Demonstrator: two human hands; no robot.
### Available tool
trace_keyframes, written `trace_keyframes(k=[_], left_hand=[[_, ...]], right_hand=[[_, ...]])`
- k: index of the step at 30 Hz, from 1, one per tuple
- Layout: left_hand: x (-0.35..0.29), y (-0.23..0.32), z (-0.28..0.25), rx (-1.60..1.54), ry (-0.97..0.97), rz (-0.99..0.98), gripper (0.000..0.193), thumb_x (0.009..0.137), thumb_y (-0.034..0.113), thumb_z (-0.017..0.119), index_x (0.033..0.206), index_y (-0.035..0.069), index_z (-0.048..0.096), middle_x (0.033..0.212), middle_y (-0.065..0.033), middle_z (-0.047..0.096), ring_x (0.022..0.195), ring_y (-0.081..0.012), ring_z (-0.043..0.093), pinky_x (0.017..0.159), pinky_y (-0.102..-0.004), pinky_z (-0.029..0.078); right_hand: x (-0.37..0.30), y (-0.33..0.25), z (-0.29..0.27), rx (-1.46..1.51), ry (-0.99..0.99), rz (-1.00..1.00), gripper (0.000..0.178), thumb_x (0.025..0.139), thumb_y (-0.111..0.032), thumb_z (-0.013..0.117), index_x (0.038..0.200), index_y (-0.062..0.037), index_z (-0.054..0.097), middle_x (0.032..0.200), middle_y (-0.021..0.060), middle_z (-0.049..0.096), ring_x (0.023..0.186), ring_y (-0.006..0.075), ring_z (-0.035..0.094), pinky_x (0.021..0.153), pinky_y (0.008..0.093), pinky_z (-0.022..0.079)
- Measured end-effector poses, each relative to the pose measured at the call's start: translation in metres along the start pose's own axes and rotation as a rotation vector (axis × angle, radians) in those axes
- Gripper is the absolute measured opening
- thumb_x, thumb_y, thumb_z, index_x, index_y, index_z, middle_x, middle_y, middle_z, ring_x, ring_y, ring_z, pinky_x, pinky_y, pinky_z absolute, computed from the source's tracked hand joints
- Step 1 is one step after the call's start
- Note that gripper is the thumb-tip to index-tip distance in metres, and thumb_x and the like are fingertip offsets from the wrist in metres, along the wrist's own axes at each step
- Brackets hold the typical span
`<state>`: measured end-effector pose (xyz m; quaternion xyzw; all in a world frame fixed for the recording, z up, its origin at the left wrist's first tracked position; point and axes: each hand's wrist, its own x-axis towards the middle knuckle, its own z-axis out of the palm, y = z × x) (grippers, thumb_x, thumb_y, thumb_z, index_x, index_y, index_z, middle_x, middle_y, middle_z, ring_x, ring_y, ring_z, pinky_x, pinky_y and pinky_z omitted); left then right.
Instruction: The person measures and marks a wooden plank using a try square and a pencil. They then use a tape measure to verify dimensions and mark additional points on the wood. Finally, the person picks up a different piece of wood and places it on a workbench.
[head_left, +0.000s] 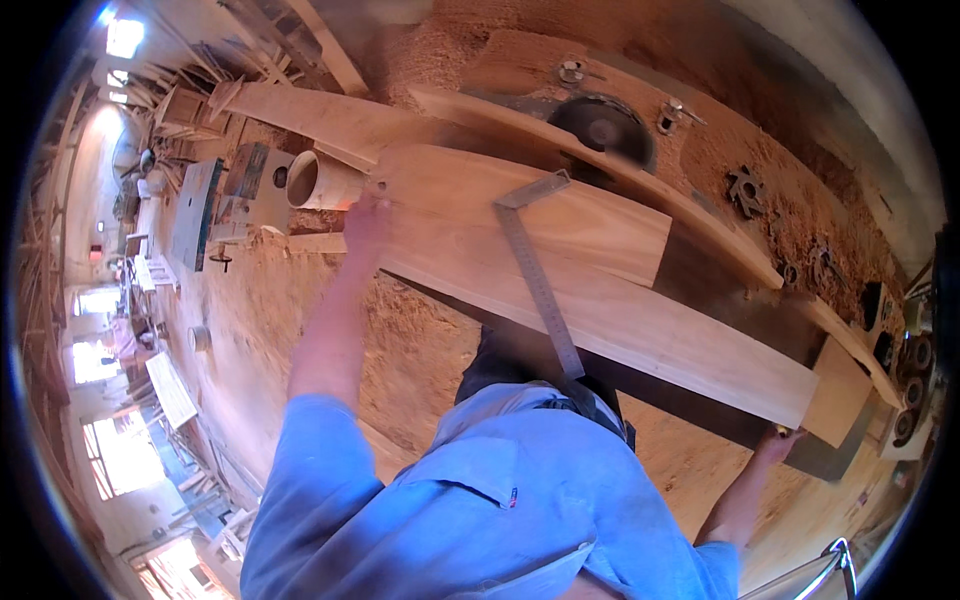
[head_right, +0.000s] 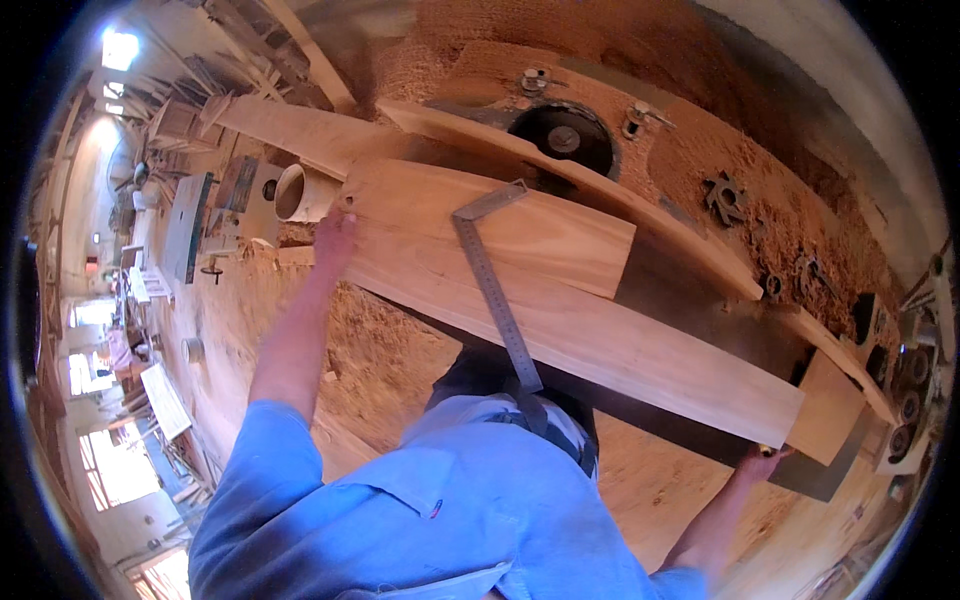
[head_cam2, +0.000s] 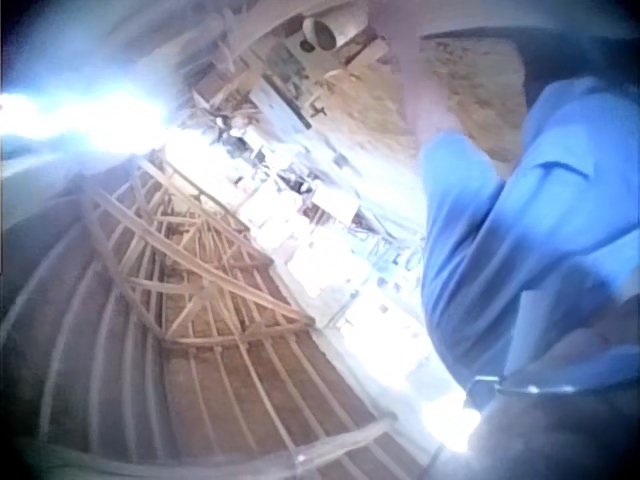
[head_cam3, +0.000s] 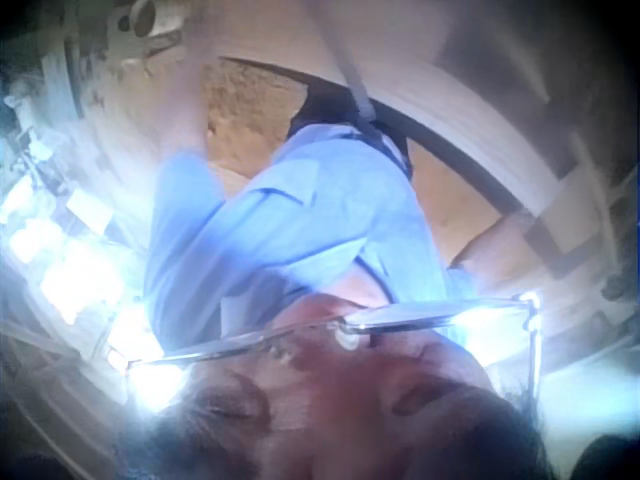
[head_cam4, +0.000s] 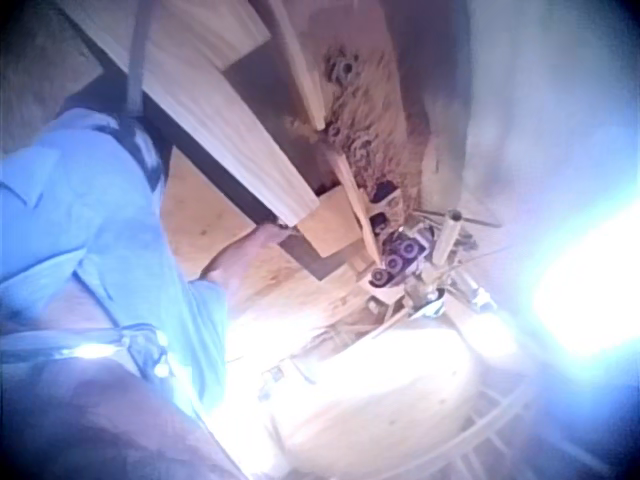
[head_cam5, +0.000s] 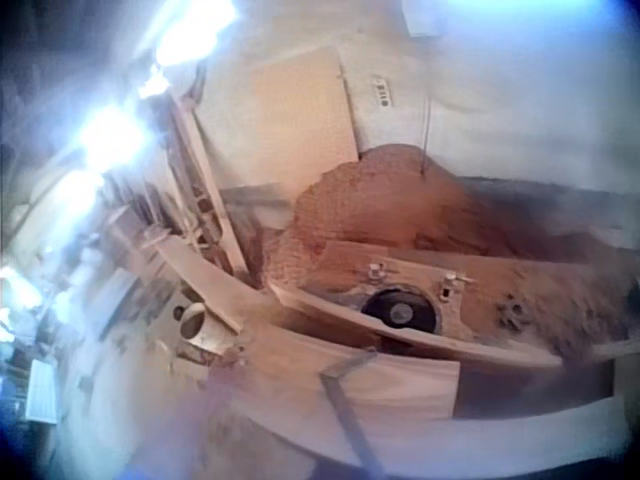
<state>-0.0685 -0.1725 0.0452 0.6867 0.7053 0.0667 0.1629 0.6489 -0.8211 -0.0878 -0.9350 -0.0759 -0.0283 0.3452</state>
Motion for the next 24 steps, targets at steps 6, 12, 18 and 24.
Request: trace_keyframes(k=[6,12,18,24], left_hand=[[-0.013,0.02,0.029,0.184,0.286,0.1,0.067,0.095,0.051,0.047,0.145,0.006,0.041,0.146,-0.0367,0.033,0.141,-0.0503,0.025,0.114,-0.0606,0.02],[-0.057,0.042,0.037,0.23,0.251,0.275,0.07,0.094,0.045,0.053,0.143,-0.002,0.037,0.152,-0.037,0.023,0.145,-0.0512,0.016,0.119,-0.0589,0.012],[-0.104,0.055,0.012,0.004,0.033,0.424,0.075,0.089,0.041,0.061,0.145,-0.002,0.037,0.157,-0.0303,0.021,0.148,-0.0461,0.014,0.119,-0.0587,0.011],[-0.044,-0.023,-0.031,-0.27,-0.018,0.142,0.086,0.084,0.039,0.071,0.149,-0.001,0.033,0.156,-0.0243,0.031,0.148,-0.0374,0.023,0.12,-0.0483,0.021]], right_hand=[[-0.037,-0.006,-0.044,-0.192,0.318,0.147,0.07,0.076,-0.022,0.082,0.135,0.0024,0.053,0.138,0.018,0.056,0.112,0.0284,0.062,0.083,0.0369,0.053],[-0.101,-0.152,-0.069,0.464,0.282,0.411,0.061,0.076,-0.018,0.08,0.131,-0.0022,0.059,0.124,0.0111,0.062,0.1,0.0222,0.063,0.072,0.0334,0.051],[-0.192,-0.319,-0.043,0.583,0.053,0.197,0.047,0.086,-0.015,0.068,0.131,-0.0034,0.059,0.129,0.007,0.06,0.112,0.0201,0.055,0.078,0.0298,0.049],[-0.271,-0.433,0.001,0.578,-0.227,-0.086,0.046,0.085,-0.007,0.067,0.129,0.0041,0.059,0.117,0.0114,0.063,0.102,0.0187,0.059,0.087,0.0296,0.048]])
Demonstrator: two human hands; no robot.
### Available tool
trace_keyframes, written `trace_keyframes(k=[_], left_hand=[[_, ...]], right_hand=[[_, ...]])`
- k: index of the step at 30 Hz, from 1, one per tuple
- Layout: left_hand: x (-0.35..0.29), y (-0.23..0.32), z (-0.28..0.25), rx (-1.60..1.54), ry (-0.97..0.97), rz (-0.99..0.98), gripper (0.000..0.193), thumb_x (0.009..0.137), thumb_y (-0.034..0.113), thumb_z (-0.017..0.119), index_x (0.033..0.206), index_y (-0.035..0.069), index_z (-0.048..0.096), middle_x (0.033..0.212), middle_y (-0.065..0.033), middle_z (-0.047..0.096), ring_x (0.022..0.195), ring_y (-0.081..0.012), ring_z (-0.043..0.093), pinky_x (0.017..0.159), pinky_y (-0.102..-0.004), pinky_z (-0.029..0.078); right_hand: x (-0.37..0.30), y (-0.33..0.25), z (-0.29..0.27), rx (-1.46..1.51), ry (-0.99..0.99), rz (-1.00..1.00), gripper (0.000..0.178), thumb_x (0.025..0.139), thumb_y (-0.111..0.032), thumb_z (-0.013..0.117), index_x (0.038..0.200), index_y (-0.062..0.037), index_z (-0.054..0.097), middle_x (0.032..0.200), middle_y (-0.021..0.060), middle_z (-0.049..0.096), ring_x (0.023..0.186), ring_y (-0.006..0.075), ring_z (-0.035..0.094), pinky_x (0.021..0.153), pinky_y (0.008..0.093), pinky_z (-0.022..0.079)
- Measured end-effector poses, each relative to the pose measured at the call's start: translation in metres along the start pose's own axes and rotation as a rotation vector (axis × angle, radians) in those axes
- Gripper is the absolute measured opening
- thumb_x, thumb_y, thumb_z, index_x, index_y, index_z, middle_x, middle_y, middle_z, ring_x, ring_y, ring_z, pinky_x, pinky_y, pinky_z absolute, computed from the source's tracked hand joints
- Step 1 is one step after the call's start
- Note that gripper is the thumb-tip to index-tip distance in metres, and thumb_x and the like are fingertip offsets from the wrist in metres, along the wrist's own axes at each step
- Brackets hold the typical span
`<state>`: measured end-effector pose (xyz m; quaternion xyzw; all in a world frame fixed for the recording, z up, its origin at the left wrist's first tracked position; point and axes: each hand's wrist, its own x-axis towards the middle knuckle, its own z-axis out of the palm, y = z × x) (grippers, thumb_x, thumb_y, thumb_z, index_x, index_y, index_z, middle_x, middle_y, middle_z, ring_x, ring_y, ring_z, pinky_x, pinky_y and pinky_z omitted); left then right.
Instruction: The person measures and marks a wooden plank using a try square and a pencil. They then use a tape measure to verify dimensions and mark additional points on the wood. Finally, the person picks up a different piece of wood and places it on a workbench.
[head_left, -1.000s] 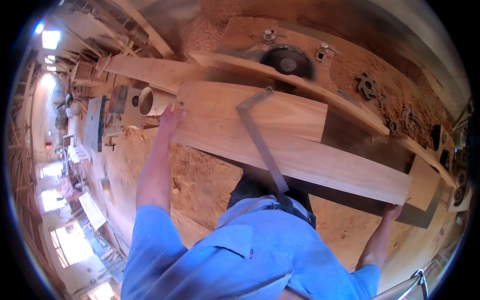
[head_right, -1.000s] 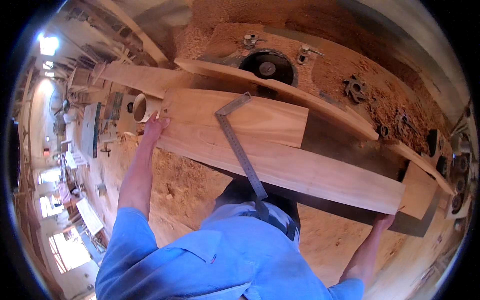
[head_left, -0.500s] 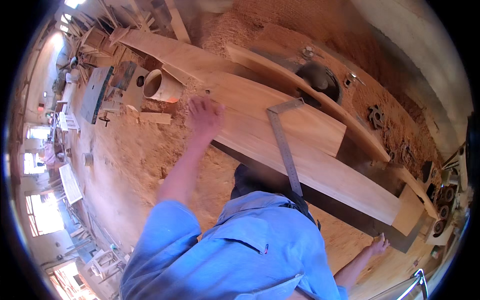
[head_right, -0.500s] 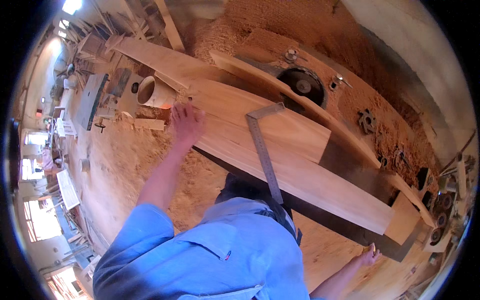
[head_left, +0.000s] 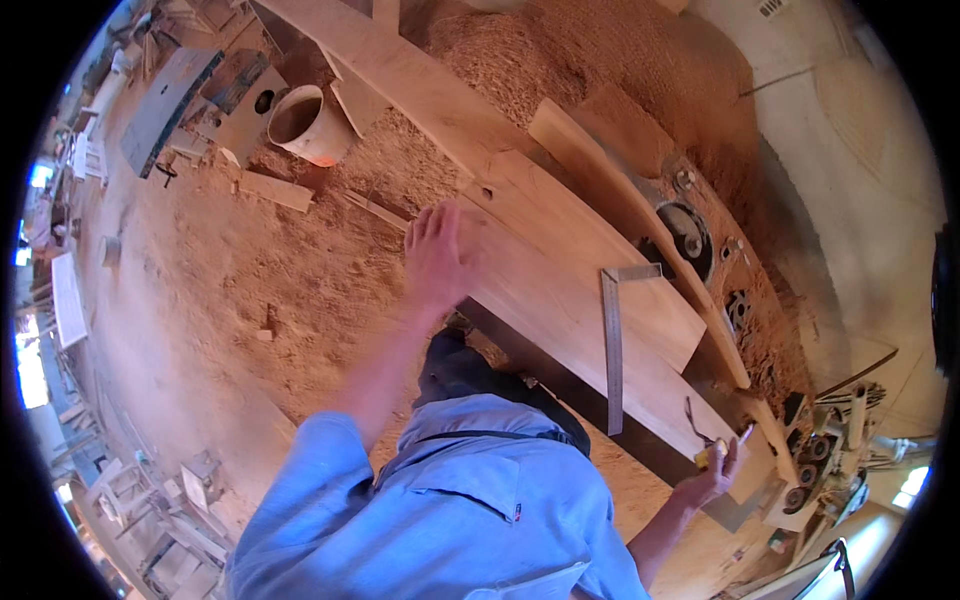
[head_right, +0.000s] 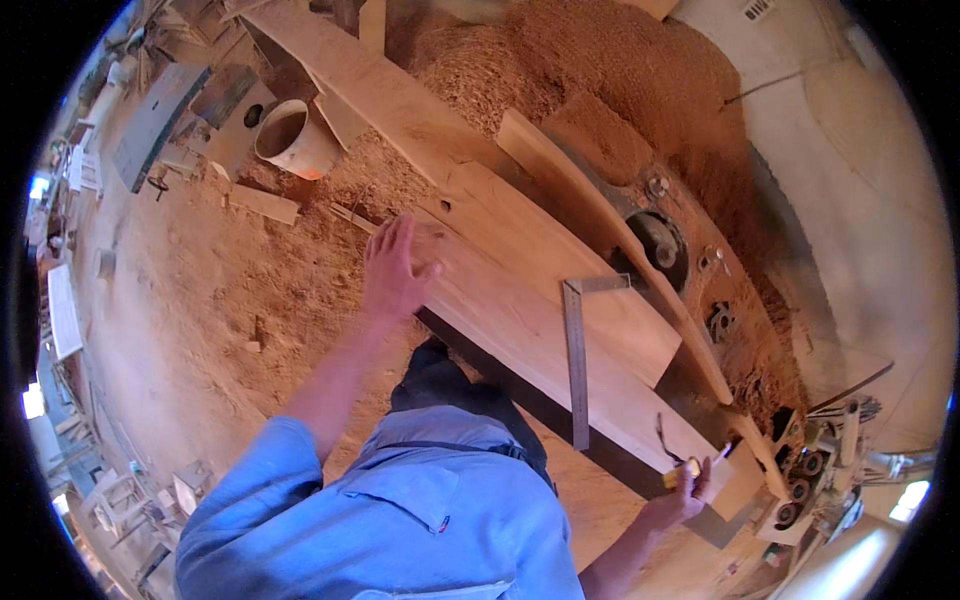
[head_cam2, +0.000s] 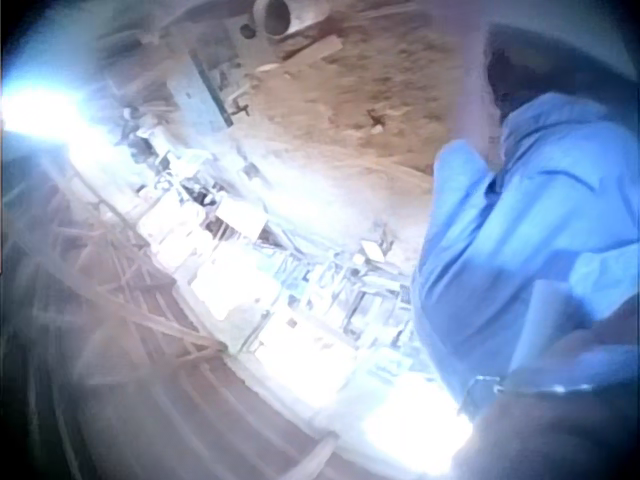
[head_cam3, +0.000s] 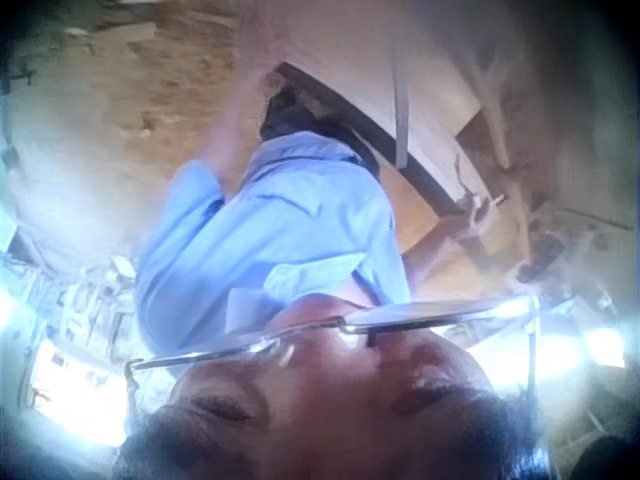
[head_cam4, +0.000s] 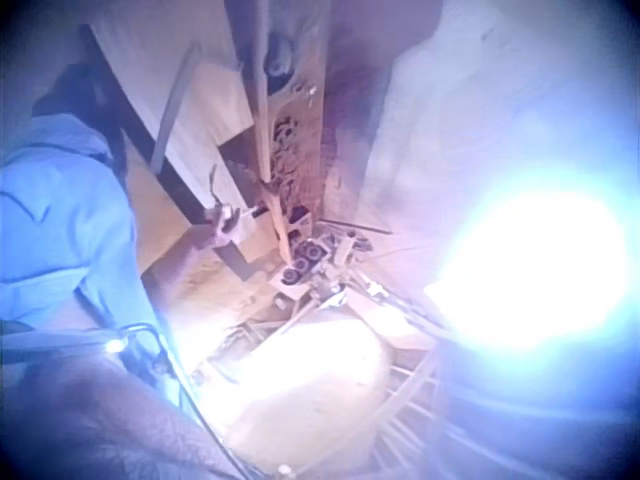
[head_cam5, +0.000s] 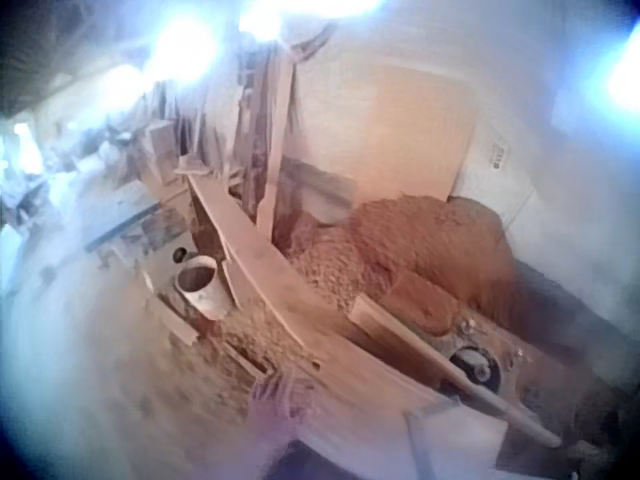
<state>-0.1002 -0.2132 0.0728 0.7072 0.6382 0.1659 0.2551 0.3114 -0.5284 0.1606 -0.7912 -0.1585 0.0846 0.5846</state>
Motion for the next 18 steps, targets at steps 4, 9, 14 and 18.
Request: trace_keyframes(k=[4,9,14,18], left_hand=[[0.041,-0.069,-0.012,-0.526,-0.297,0.026,0.095,0.083,0.044,0.074,0.152,-0.002,0.027,0.154,-0.02,0.037,0.145,-0.0296,0.032,0.118,-0.0368,0.028],[0.061,-0.104,0.018,-1.029,-0.466,-0.078,0.088,0.093,0.055,0.06,0.153,0.0,0.027,0.156,-0.0135,0.037,0.142,-0.0243,0.036,0.117,-0.036,0.028],[0.063,-0.122,0.037,-1.577,-0.609,-0.199,0.082,0.1,0.056,0.046,0.156,0.003,0.02,0.156,-0.0083,0.038,0.141,-0.0201,0.037,0.117,-0.0345,0.03],[0.06,-0.138,0.078,-1.597,-0.477,-0.206,0.078,0.101,0.05,0.048,0.156,0.004,0.018,0.155,-0.0057,0.039,0.14,-0.0183,0.038,0.116,-0.0329,0.031]], right_hand=[[-0.05,-0.028,0.064,-0.121,-0.238,-0.133,0.05,0.082,0.001,0.068,0.131,0.0037,0.057,0.121,0.0131,0.061,0.104,0.0188,0.059,0.091,0.0311,0.049],[-0.102,-0.024,0.107,-0.155,-0.459,-0.145,0.052,0.081,0.001,0.068,0.132,0.0023,0.056,0.115,0.0114,0.063,0.102,0.0183,0.06,0.09,0.0305,0.05],[-0.147,-0.046,0.145,-0.198,-0.546,0.017,0.052,0.079,0.0,0.07,0.129,0.0038,0.058,0.111,0.0111,0.064,0.095,0.0158,0.061,0.084,0.0285,0.051],[-0.16,-0.059,0.166,-0.211,-0.625,0.08,0.05,0.076,0.001,0.072,0.125,0.0041,0.06,0.108,0.0098,0.064,0.093,0.0151,0.06,0.082,0.0283,0.05]])
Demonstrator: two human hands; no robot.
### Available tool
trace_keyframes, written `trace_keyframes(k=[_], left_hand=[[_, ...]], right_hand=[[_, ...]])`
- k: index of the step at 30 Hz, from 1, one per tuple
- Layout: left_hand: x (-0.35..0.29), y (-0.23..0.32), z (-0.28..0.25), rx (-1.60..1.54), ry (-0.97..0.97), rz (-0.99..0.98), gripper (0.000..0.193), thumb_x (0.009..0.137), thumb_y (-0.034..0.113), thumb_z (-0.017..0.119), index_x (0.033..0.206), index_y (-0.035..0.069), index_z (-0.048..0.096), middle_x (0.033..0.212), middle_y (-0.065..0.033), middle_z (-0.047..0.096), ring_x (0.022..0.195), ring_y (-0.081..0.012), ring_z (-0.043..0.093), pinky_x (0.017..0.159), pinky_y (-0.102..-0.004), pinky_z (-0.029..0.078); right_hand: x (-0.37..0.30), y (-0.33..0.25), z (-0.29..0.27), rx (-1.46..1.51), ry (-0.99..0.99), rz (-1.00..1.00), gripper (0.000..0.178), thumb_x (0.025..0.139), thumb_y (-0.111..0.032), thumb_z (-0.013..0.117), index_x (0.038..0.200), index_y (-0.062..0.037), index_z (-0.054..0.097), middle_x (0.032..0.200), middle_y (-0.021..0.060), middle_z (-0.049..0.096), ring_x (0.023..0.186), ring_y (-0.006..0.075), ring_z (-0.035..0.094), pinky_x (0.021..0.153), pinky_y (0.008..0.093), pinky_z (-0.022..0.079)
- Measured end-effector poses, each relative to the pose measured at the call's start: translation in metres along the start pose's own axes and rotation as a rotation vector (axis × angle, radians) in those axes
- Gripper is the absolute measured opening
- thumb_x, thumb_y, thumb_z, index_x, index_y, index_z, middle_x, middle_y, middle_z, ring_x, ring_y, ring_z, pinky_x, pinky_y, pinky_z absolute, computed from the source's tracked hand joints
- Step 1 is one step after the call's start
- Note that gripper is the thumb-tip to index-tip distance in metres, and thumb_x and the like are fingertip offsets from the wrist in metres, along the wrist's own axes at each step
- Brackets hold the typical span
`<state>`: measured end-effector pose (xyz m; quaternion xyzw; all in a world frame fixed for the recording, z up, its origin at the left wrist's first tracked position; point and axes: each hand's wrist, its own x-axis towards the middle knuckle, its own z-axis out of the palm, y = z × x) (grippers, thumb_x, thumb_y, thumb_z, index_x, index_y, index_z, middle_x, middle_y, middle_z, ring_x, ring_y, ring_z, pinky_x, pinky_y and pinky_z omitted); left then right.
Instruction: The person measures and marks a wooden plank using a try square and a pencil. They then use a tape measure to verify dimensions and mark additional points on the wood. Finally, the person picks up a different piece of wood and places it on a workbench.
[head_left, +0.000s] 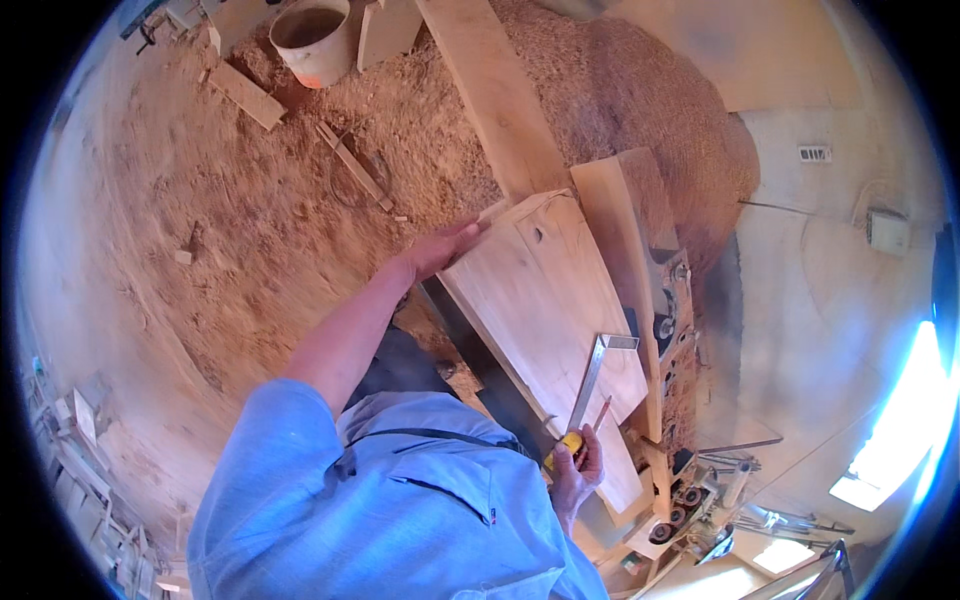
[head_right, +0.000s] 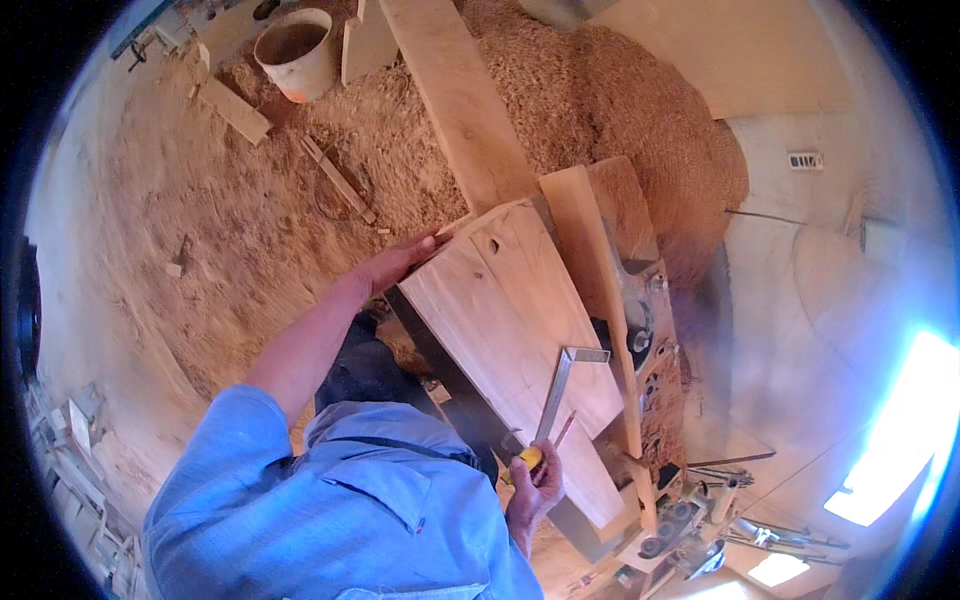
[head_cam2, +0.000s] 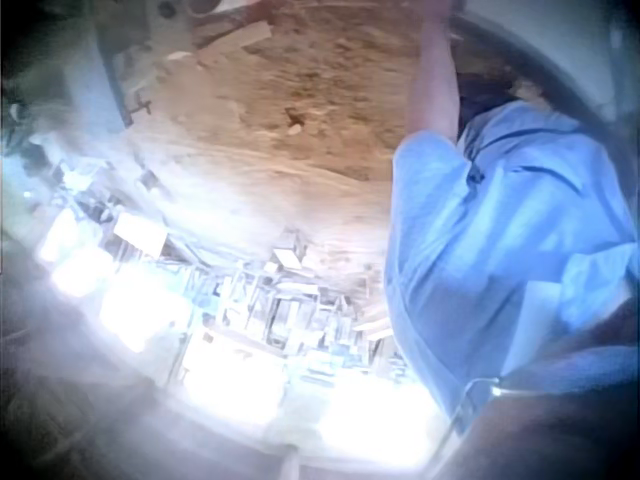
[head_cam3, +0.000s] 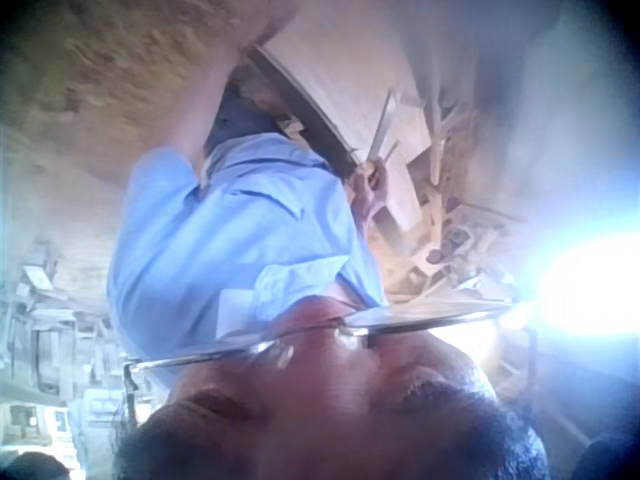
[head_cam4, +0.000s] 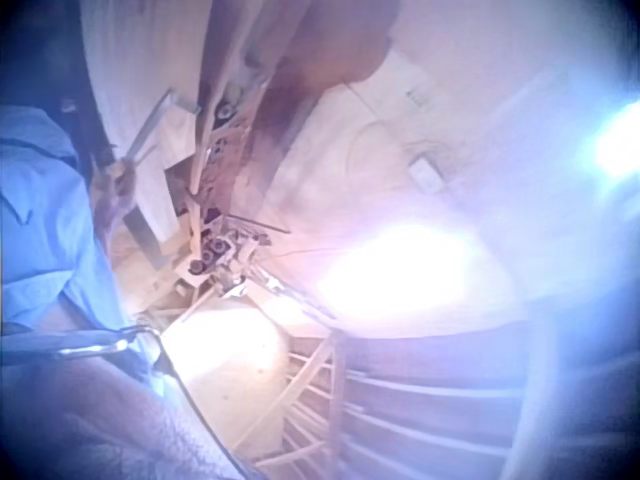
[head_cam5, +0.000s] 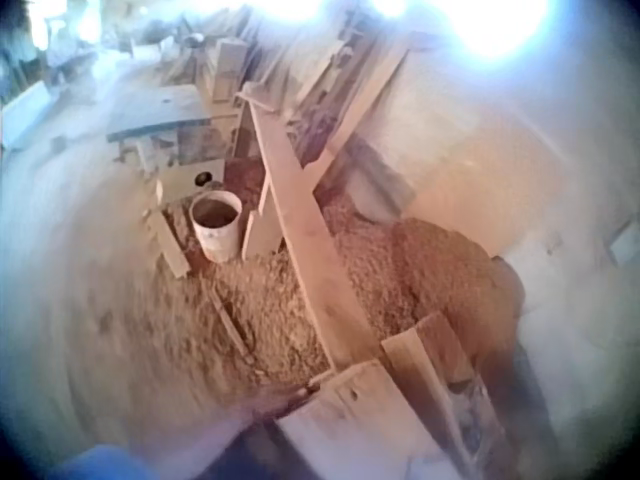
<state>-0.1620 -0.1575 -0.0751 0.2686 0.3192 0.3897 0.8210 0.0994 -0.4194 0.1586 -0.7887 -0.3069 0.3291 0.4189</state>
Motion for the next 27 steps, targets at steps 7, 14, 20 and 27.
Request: trace_keyframes(k=[7,14,20,27], left_hand=[[0.001,0.002,0.004,0.249,0.038,0.037,0.076,0.101,0.047,0.052,0.155,0.002,0.022,0.153,-0.0061,0.043,0.14,-0.0186,0.038,0.117,-0.0324,0.029],[0.003,-0.017,0.0,0.346,0.203,0.118,0.073,0.101,0.044,0.054,0.152,-0.001,0.029,0.149,-0.009,0.048,0.138,-0.0206,0.041,0.116,-0.0328,0.03],[0.001,-0.009,0.001,0.394,0.157,0.102,0.071,0.1,0.043,0.054,0.152,0.0,0.031,0.147,-0.0087,0.05,0.137,-0.0204,0.042,0.115,-0.0337,0.031],[-0.001,-0.015,0.002,0.444,0.188,0.146,0.071,0.101,0.047,0.051,0.151,0.001,0.034,0.147,-0.0091,0.05,0.138,-0.0215,0.041,0.116,-0.034,0.03]], right_hand=[[0.007,-0.009,0.016,-0.083,-0.075,0.07,0.055,0.076,0.0,0.073,0.129,0.0052,0.057,0.116,0.0146,0.065,0.102,0.021,0.062,0.093,0.034,0.051],[0.017,-0.017,0.021,-0.099,-0.075,0.056,0.055,0.077,0.0,0.073,0.129,0.0053,0.057,0.116,0.0147,0.065,0.1,0.0195,0.062,0.089,0.0323,0.053],[0.02,-0.029,0.03,-0.118,-0.099,0.08,0.052,0.077,-0.002,0.073,0.127,0.0052,0.058,0.113,0.0131,0.065,0.091,0.0168,0.062,0.079,0.0288,0.053],[0.024,-0.027,0.022,-0.113,-0.095,0.087,0.051,0.078,-0.003,0.073,0.126,0.0037,0.059,0.11,0.0112,0.066,0.089,0.0157,0.062,0.075,0.0273,0.053]])
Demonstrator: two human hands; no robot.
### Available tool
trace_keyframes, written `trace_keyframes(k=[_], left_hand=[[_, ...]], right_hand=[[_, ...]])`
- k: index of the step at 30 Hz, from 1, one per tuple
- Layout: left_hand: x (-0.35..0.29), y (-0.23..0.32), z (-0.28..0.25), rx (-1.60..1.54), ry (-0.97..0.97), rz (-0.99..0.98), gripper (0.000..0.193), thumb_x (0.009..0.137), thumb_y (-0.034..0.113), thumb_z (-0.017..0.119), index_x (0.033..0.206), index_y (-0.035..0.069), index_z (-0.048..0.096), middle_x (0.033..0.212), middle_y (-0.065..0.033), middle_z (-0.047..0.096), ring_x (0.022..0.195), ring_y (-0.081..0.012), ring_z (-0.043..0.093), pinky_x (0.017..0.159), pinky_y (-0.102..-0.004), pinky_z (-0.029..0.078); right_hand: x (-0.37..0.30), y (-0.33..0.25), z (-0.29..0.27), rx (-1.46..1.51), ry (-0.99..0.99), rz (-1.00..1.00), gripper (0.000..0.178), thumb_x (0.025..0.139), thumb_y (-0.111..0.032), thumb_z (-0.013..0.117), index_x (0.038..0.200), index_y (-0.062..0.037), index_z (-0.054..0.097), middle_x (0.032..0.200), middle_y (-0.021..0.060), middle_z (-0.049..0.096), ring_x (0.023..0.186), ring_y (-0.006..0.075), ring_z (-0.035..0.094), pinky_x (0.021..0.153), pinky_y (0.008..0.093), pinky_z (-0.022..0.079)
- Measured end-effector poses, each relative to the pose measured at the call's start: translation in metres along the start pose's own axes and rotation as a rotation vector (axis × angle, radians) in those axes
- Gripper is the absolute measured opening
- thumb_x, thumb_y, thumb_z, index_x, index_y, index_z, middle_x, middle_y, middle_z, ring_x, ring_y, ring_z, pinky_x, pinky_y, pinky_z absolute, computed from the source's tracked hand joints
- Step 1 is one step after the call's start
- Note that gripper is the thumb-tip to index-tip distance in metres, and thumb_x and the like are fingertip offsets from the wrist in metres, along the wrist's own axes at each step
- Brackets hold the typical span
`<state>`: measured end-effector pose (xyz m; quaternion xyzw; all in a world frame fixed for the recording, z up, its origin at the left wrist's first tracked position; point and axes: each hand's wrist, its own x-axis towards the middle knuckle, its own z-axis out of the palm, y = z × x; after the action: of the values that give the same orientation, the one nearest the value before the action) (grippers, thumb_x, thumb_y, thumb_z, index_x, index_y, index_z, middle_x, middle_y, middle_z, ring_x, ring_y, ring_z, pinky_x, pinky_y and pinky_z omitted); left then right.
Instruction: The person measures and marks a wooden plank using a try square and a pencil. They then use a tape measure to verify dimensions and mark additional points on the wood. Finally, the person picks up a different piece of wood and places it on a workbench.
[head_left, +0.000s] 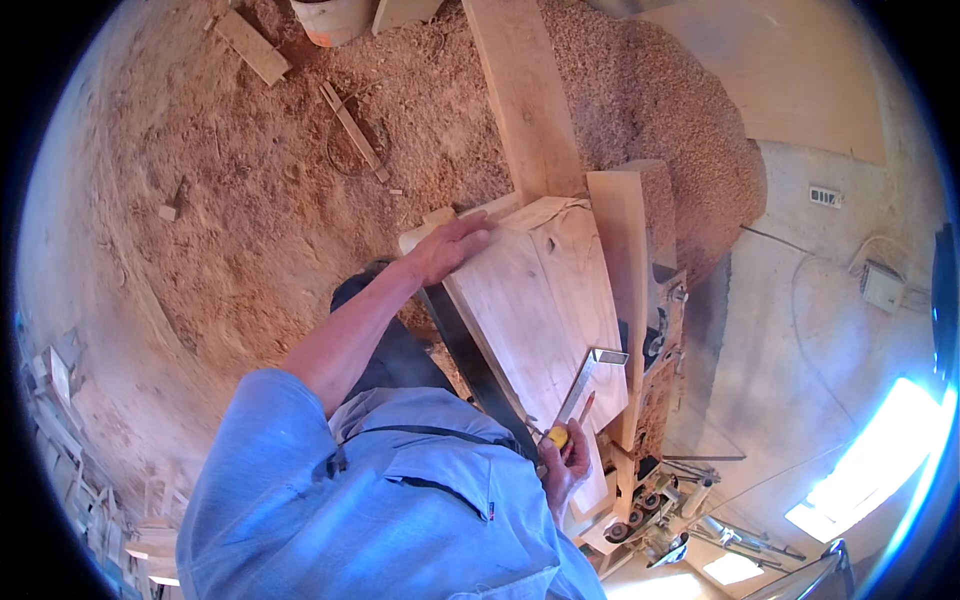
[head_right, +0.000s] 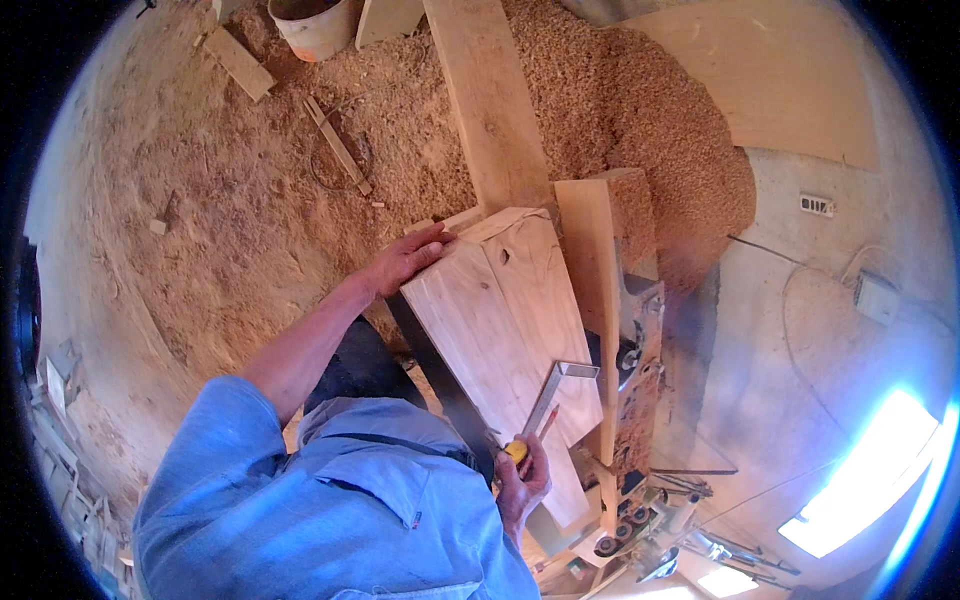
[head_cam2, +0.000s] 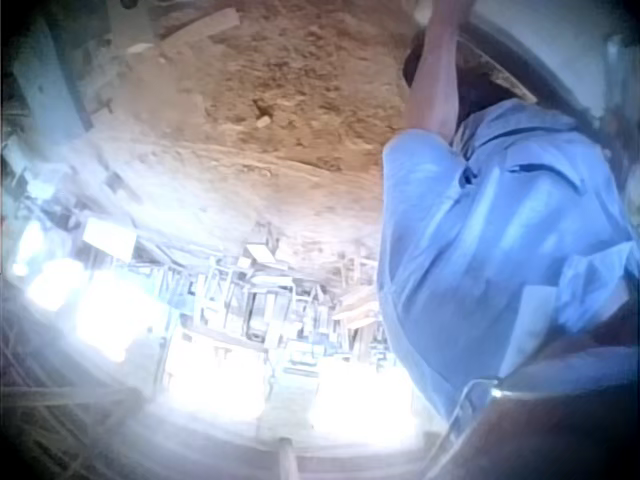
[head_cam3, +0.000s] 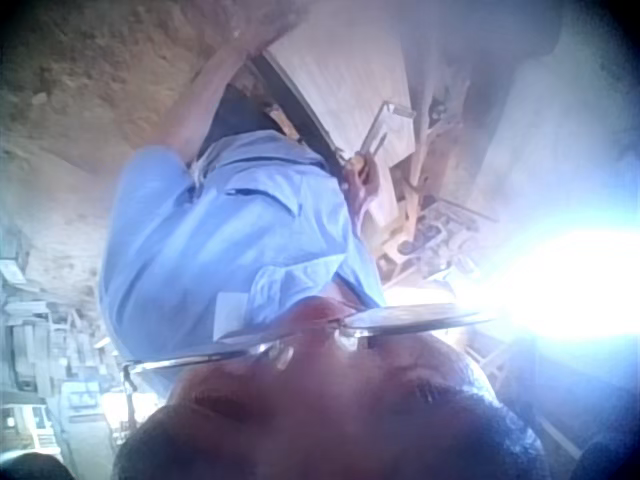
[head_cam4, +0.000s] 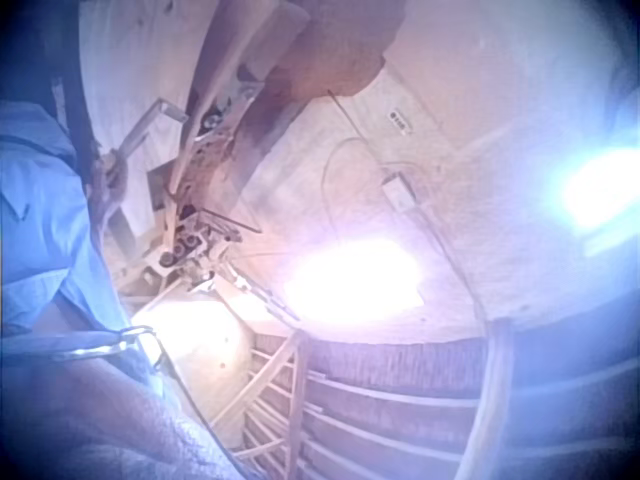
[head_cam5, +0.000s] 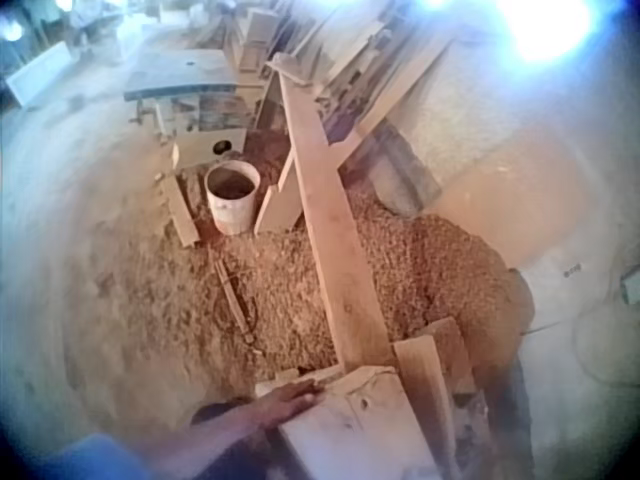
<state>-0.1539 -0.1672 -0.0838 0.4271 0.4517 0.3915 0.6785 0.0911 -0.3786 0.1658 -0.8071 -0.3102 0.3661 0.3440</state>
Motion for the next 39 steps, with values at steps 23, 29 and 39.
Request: trace_keyframes(k=[23,29,39], left_hand=[[-0.009,0.025,-0.006,-0.032,-0.083,0.027,0.06,0.1,0.044,0.05,0.145,0.005,0.046,0.149,-0.014,0.046,0.14,-0.0267,0.039,0.117,-0.0357,0.027],[0.003,0.004,-0.015,-0.016,-0.183,-0.024,0.065,0.1,0.049,0.044,0.151,0.008,0.038,0.161,-0.0125,0.026,0.149,-0.0256,0.022,0.122,-0.0366,0.017],[-0.015,0.007,-0.021,-0.153,-0.173,-0.077,0.068,0.102,0.049,0.044,0.153,0.007,0.031,0.157,-0.0071,0.036,0.146,-0.0218,0.028,0.12,-0.0366,0.02]], right_hand=[[0.01,-0.014,0.014,-0.019,-0.061,-0.097,0.051,0.075,-0.001,0.071,0.125,0.0047,0.061,0.113,0.0132,0.066,0.095,0.0183,0.062,0.083,0.031,0.053],[0.011,-0.017,0.035,-0.055,-0.073,-0.052,0.057,0.076,-0.003,0.076,0.13,0.0047,0.058,0.115,0.0141,0.066,0.098,0.0196,0.063,0.084,0.0312,0.054],[0.006,-0.002,0.036,-0.121,-0.036,0.024,0.06,0.076,-0.004,0.077,0.132,0.0066,0.055,0.118,0.0149,0.066,0.103,0.0205,0.062,0.09,0.0331,0.053]])
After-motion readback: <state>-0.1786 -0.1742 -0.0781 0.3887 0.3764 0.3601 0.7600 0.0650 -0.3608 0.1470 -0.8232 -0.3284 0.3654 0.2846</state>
